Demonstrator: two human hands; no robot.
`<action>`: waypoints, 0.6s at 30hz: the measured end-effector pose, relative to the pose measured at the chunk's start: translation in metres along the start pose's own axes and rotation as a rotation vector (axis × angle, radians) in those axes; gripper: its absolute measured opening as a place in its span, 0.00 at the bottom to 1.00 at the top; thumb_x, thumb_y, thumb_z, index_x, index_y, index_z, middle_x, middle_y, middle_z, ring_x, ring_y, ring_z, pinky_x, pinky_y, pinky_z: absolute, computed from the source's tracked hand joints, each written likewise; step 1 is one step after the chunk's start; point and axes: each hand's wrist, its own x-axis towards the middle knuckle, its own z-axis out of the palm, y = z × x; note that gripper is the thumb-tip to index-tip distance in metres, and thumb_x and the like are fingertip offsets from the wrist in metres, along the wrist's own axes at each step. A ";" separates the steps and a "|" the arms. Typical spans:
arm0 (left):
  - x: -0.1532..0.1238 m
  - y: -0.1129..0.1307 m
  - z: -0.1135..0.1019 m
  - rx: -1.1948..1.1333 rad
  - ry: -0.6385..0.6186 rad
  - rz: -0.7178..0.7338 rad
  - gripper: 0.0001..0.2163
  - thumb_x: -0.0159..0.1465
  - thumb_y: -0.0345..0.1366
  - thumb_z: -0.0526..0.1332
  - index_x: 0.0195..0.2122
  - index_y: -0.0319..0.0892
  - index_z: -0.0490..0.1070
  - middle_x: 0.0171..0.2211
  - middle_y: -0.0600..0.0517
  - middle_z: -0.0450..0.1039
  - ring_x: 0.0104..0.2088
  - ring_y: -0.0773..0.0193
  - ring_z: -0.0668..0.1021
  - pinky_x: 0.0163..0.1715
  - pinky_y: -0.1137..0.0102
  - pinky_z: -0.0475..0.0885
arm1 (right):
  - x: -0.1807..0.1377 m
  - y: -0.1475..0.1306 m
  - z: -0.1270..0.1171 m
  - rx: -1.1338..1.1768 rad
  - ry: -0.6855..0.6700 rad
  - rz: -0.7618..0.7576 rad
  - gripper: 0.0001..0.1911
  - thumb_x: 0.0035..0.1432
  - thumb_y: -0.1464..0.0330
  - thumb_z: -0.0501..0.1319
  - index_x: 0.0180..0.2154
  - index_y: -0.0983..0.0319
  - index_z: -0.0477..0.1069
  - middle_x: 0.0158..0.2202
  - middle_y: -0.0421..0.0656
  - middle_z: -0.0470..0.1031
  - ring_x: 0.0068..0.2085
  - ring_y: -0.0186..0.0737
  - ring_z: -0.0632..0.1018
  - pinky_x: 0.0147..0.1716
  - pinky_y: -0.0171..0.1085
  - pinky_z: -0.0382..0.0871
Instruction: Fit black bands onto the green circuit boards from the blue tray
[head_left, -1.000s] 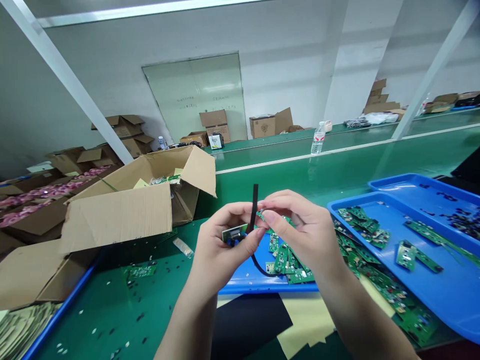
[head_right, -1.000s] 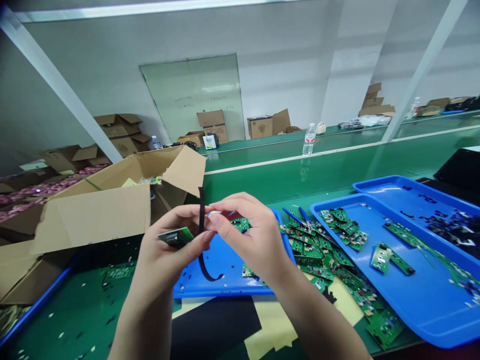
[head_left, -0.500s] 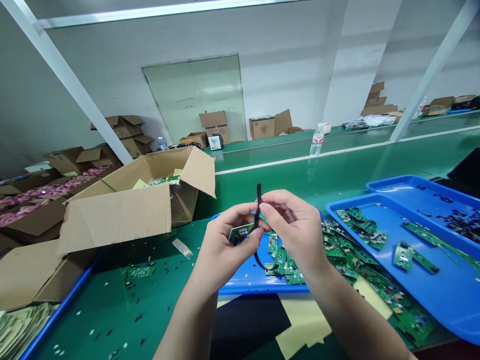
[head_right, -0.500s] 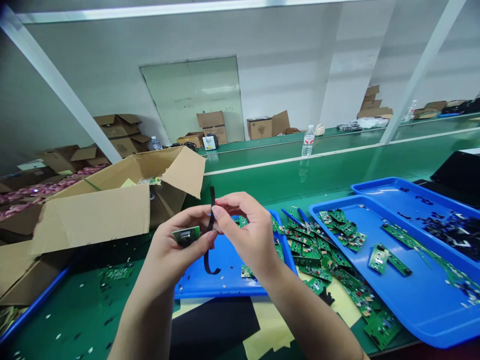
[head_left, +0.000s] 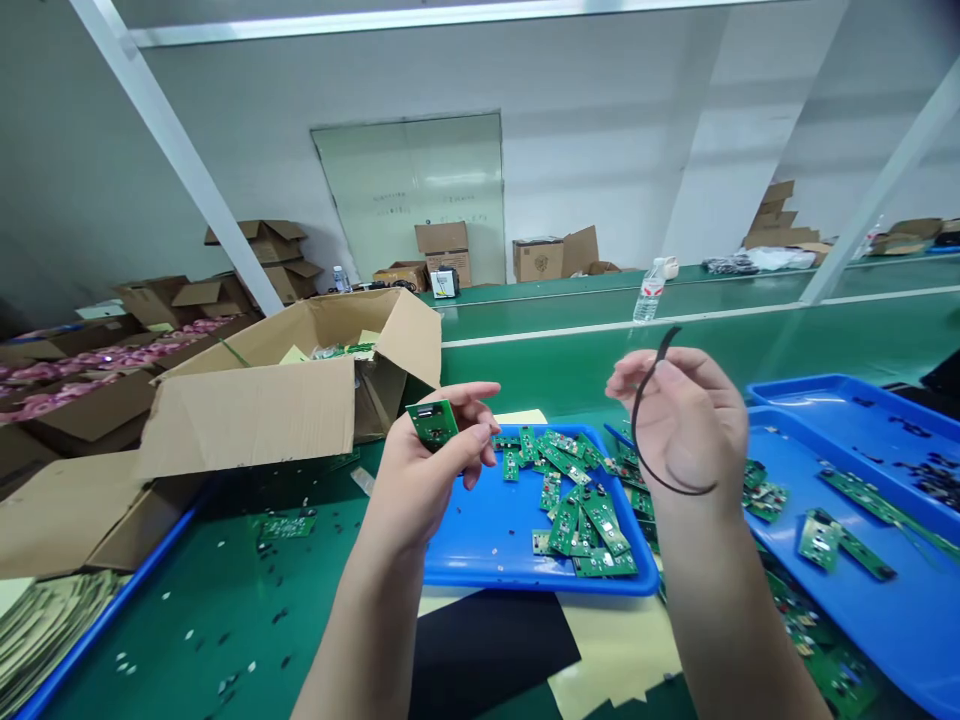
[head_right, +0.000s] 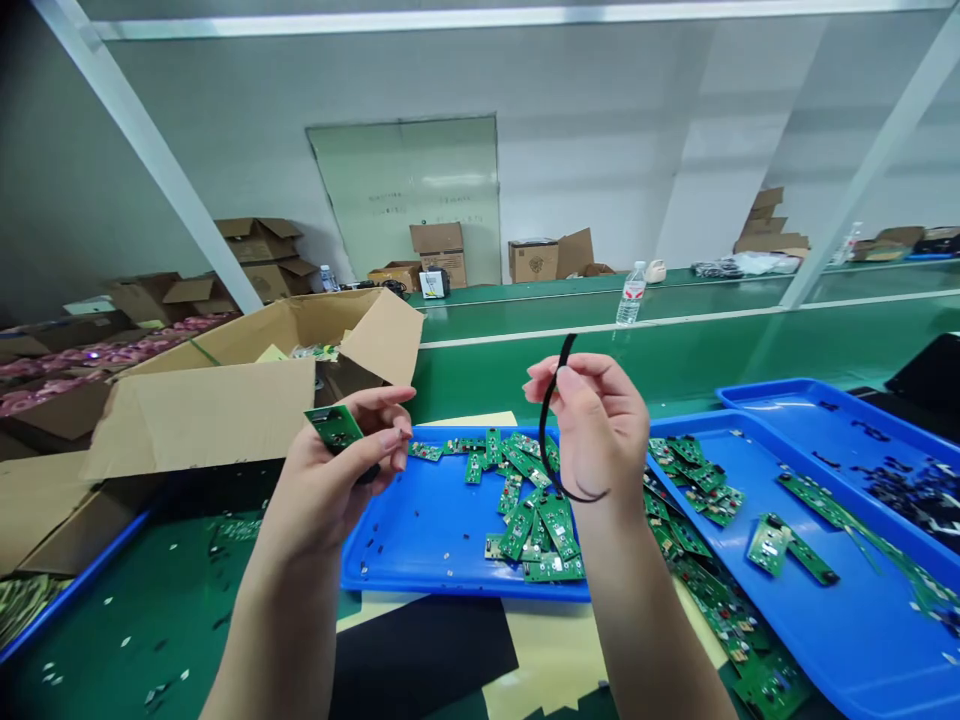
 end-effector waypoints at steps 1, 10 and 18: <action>0.000 0.000 0.001 0.002 -0.016 0.000 0.11 0.54 0.29 0.63 0.40 0.38 0.74 0.27 0.53 0.70 0.21 0.73 0.71 0.14 0.80 0.61 | -0.001 -0.003 -0.001 -0.025 -0.066 0.003 0.02 0.53 0.71 0.60 0.30 0.60 0.72 0.27 0.38 0.77 0.27 0.33 0.76 0.27 0.34 0.73; -0.002 -0.006 -0.001 0.086 -0.112 -0.044 0.10 0.54 0.27 0.62 0.37 0.41 0.69 0.22 0.58 0.65 0.19 0.76 0.66 0.16 0.80 0.60 | -0.026 -0.017 0.007 -0.337 -0.438 -0.001 0.05 0.56 0.73 0.61 0.36 0.60 0.71 0.34 0.41 0.76 0.34 0.34 0.77 0.34 0.34 0.74; 0.002 -0.009 0.006 -0.175 -0.125 -0.161 0.06 0.57 0.37 0.57 0.33 0.41 0.63 0.24 0.55 0.68 0.19 0.72 0.69 0.12 0.79 0.62 | -0.026 -0.016 0.008 -0.544 -0.585 -0.106 0.02 0.59 0.73 0.58 0.33 0.60 0.67 0.30 0.40 0.74 0.33 0.35 0.76 0.32 0.34 0.72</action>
